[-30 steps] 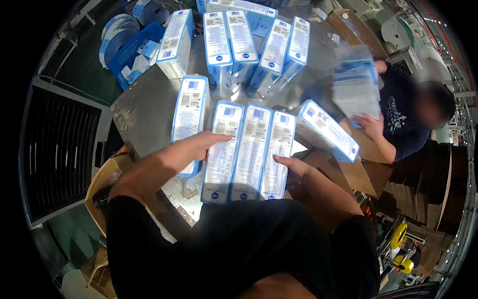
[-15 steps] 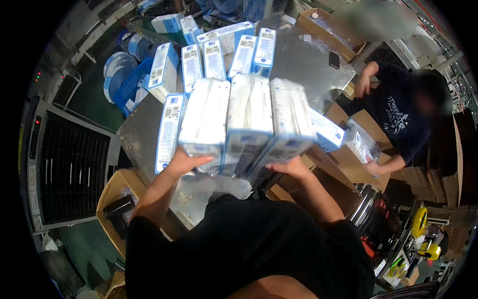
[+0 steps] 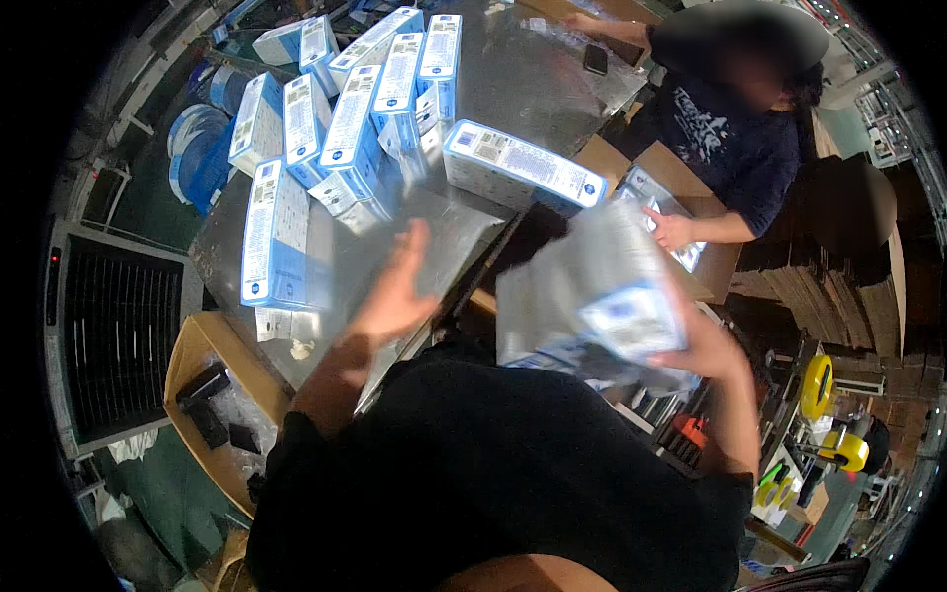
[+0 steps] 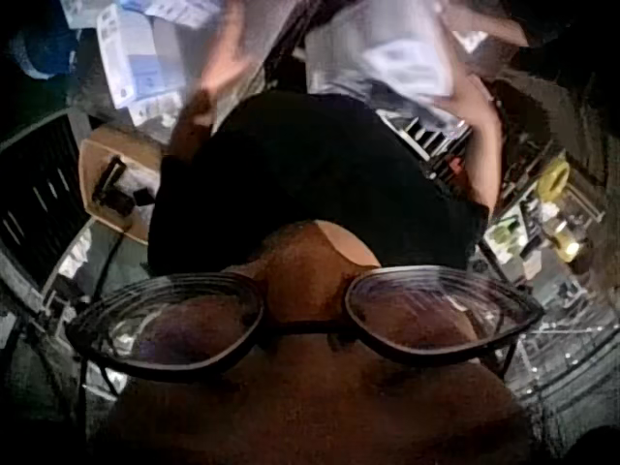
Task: The person picks up blue packaged items from a metal table, places them into cardboard boxes, and then slides the filled boxes onto a roller conveyor.
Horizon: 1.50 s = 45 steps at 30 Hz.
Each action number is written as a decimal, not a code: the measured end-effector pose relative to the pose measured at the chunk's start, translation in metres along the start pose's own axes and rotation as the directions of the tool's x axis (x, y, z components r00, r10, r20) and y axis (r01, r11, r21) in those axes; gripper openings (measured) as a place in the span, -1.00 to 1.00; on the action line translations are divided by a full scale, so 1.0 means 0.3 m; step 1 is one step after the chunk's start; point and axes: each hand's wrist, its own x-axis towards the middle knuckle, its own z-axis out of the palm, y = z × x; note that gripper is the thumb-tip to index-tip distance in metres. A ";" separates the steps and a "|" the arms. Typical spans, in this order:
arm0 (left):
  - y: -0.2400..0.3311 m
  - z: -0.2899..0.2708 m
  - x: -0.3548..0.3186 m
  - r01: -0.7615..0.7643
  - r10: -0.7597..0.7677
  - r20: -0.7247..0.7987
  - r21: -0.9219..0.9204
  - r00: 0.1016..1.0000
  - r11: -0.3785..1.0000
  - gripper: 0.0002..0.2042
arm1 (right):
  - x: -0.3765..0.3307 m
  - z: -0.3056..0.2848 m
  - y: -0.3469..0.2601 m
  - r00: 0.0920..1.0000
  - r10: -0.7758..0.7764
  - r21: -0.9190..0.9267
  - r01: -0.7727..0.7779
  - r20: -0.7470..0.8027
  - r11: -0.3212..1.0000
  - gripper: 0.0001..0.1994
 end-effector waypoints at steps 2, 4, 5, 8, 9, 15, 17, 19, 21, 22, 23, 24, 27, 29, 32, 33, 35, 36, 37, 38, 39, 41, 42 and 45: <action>-0.211 -0.045 -0.011 0.095 -0.075 -0.238 0.070 0.968 0.993 -0.24 | 0.121 0.273 0.141 0.941 0.337 -0.232 -0.332 -0.018 0.914 -0.20; -0.284 -0.036 -0.036 0.202 -0.202 -0.284 -0.029 0.937 0.979 -0.36 | 0.266 0.559 0.385 0.902 0.428 0.056 -0.425 -0.055 0.903 -0.38; -0.226 -0.048 -0.034 0.274 -0.270 -0.233 -0.017 0.934 0.962 -0.42 | 0.321 0.702 0.560 0.921 0.363 0.204 -0.332 -0.141 0.921 -0.44; -0.287 -0.088 -0.153 0.249 -0.203 -0.372 0.082 0.906 0.965 -0.55 | 0.505 0.748 0.617 0.858 0.479 -0.192 -0.510 -0.185 0.839 -0.46; -0.330 -0.134 -0.207 0.254 -0.160 -0.489 0.131 0.858 0.958 -0.56 | 0.542 0.742 0.644 0.834 0.533 -0.051 -0.544 -0.139 0.838 -0.32; -0.803 -0.500 -0.907 0.631 -0.133 -0.963 0.047 0.235 0.774 -0.67 | 0.517 1.009 0.730 0.744 0.559 -0.656 -0.221 0.365 0.722 -0.12; -0.891 -0.526 -1.081 0.806 -0.104 -0.991 0.011 0.090 0.592 -0.68 | 0.596 0.933 0.630 0.813 0.516 -0.258 -0.455 0.271 0.852 -0.36; -1.060 -0.471 -1.365 0.947 -0.304 -0.946 -0.192 -0.109 0.258 -0.65 | 0.629 0.764 0.345 0.899 0.437 0.106 -0.433 -0.017 0.895 -0.60; -1.187 -0.379 -1.448 0.996 -0.665 -0.743 -0.092 -0.075 -0.010 -0.68 | 0.603 0.647 0.209 0.960 0.276 0.272 -0.278 0.046 0.921 -0.52; -1.235 -0.322 -1.460 0.999 -0.786 -0.618 0.028 -0.009 -0.033 -0.69 | 0.589 0.557 0.078 0.948 0.234 0.111 -0.262 0.214 0.959 -0.41; -1.266 -0.267 -1.445 0.994 -0.846 -0.531 0.110 0.048 -0.013 -0.70 | 0.553 0.550 0.027 0.978 0.118 -0.171 -0.089 0.171 0.981 -0.34; -1.280 -0.207 -1.428 0.990 -0.868 -0.492 0.143 0.068 -0.004 -0.71 | 0.550 0.542 -0.031 0.947 0.178 -0.248 -0.110 0.268 0.962 -0.39; -1.211 -0.197 -1.241 0.992 -0.855 -0.510 0.120 0.093 0.036 -0.75 | 0.515 0.604 -0.019 0.908 0.286 -0.413 -0.144 0.305 0.899 -0.62; -1.166 -0.227 -1.267 0.996 -0.810 -0.580 0.022 0.083 0.086 -0.76 | 0.494 0.627 -0.125 0.943 0.165 -0.417 -0.030 0.291 0.908 -0.75; -1.204 -0.287 -1.467 0.979 -0.726 -0.657 0.153 0.204 0.137 -0.89 | 0.467 0.724 -0.166 0.944 0.184 -0.327 -0.088 0.275 0.941 -0.74; -1.192 -0.291 -1.504 0.940 -0.715 -0.697 -0.204 0.055 0.272 -0.86 | 0.464 0.744 -0.186 0.939 0.230 -0.346 -0.133 0.257 0.929 -0.73; -1.193 -0.302 -1.545 0.851 -0.743 -0.669 -0.404 -0.024 0.336 -0.66 | 0.486 0.751 -0.269 0.925 0.307 -0.378 -0.207 0.224 0.902 -0.71; -1.196 -0.314 -1.534 0.773 -0.812 -0.581 -0.540 -0.056 0.333 -0.53 | 0.497 0.761 -0.268 0.921 0.342 -0.362 -0.260 0.186 0.895 -0.70; -1.207 -0.329 -1.519 0.944 -0.819 -0.545 -0.138 0.180 0.299 -0.40 | 0.492 0.787 -0.223 0.929 0.342 -0.277 -0.296 0.137 0.914 -0.68; -1.240 -0.223 -1.618 0.926 -0.614 -0.717 0.121 0.331 0.358 -0.34 | 0.518 0.793 -0.217 0.931 0.298 -0.294 -0.231 0.211 0.928 -0.66; -1.211 -0.177 -1.573 0.953 -0.775 -0.556 0.143 0.301 0.267 -0.41 | 0.528 0.808 -0.208 0.928 0.287 -0.329 -0.200 0.239 0.923 -0.64; -1.183 -0.188 -1.479 0.979 -0.896 -0.411 0.171 0.170 0.108 -0.66 | 0.539 0.878 -0.091 0.929 0.249 -0.314 -0.158 0.274 0.936 -0.62; -1.145 -0.178 -1.387 0.988 -0.879 -0.464 0.144 0.111 0.049 -0.70 | 0.541 0.886 -0.074 0.926 0.275 -0.316 -0.188 0.258 0.930 -0.62; -1.100 -0.134 -1.504 0.974 -0.779 -0.587 0.177 0.221 0.142 -0.67 | 0.525 0.837 -0.137 0.914 0.317 -0.308 -0.235 0.253 0.922 -0.60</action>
